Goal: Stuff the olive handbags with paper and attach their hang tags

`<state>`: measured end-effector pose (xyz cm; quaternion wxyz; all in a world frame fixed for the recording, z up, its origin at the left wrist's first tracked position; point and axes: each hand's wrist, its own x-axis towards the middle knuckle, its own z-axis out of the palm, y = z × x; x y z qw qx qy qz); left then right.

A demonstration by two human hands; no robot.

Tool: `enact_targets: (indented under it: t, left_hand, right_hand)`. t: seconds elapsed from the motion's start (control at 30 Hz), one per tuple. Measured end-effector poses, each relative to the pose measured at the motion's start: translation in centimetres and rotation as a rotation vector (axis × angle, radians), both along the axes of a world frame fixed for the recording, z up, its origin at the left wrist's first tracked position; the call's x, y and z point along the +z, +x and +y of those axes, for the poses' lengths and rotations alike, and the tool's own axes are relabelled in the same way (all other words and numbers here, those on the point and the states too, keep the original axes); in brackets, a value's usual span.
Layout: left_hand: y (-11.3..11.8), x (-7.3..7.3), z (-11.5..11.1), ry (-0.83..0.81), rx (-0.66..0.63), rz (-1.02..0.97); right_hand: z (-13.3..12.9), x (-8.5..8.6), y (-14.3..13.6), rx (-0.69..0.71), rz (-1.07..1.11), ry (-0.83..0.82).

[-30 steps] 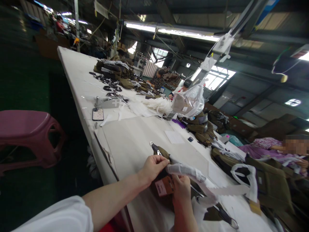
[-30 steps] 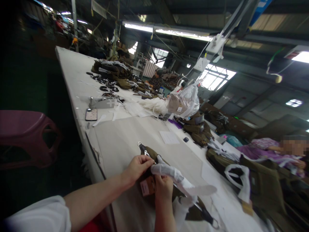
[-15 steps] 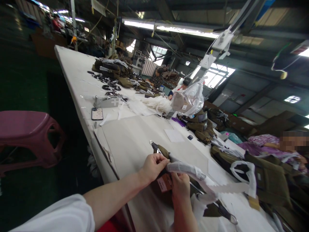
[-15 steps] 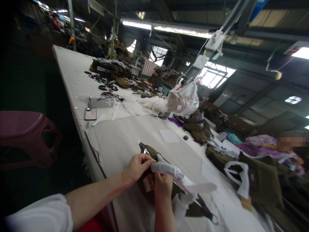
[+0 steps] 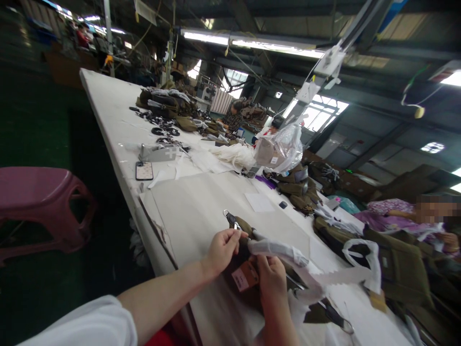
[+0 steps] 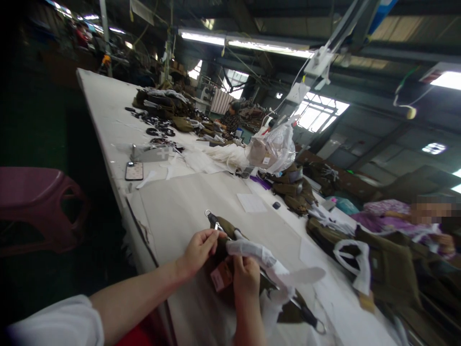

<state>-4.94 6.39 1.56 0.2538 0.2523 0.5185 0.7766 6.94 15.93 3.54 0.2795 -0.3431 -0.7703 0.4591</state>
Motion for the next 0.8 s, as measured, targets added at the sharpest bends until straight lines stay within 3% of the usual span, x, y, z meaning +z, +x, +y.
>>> enact_targets:
  t: [0.1, 0.2, 0.33, 0.4, 0.53, 0.67, 0.8]
  left_hand:
    - [-1.6, -0.5, -1.0, -0.013, 0.105, -0.035]
    - [-3.9, -1.9, -1.7, -0.045, 0.205, -0.055]
    - [-7.4, -6.0, -2.2, -0.329, 0.263, 0.203]
    - [-8.7, -8.3, -2.5, -0.495, 0.214, 0.361]
    - [-9.7, -11.0, -2.8, -0.613, 0.052, 0.506]
    - [-9.5, -11.3, -2.7, -0.662, -0.014, 0.624]
    - [-9.4, -11.4, -2.6, -0.694, -0.03, 0.681]
  right_hand:
    - [-0.5, 0.9, 1.8, -0.065, -0.03, 0.069]
    - [-2.0, 1.0, 4.2, -0.127, 0.045, 0.173]
    - [-5.1, 1.2, 7.1, -0.134, 0.085, 0.453]
    - [-5.6, 1.6, 8.5, -0.255, 0.102, 0.658]
    - [-2.6, 2.9, 11.6, -0.491, 0.016, 0.898]
    - [2.3, 4.3, 14.0, -0.365, -0.111, 1.007]
    - [6.5, 4.8, 14.4, -0.126, -0.335, 0.915]
